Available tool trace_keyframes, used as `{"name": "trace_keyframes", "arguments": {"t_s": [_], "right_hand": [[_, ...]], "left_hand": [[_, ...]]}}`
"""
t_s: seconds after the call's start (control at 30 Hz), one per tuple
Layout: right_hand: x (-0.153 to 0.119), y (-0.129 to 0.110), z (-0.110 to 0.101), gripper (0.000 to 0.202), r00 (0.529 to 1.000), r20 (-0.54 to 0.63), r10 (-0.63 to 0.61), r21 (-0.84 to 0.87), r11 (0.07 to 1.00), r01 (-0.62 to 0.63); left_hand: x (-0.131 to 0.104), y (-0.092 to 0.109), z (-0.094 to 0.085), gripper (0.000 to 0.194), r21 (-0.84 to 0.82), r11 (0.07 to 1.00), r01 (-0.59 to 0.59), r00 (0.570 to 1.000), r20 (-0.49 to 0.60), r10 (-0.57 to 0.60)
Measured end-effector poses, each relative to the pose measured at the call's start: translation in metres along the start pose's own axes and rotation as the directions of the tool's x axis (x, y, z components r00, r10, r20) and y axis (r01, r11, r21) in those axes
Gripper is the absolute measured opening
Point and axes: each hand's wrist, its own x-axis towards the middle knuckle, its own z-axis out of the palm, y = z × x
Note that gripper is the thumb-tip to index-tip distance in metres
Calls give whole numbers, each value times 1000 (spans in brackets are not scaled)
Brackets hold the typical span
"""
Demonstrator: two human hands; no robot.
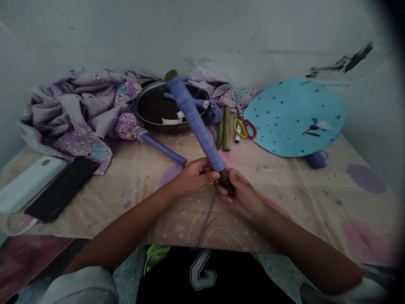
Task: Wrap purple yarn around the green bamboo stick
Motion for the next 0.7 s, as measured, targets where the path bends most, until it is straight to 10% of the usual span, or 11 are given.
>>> {"name": "trace_keyframes", "arguments": {"t_s": [0.2, 0.7], "right_hand": [[0, -4, -2, 38, 991, 66, 116, -21, 993, -115], [-1, 5, 2, 35, 985, -120, -126, -101, 988, 114]], "left_hand": [[-1, 1, 2, 41, -17, 1000, 19, 1000, -17, -19], [-1, -3, 6, 41, -5, 999, 41, 999, -15, -41]]}}
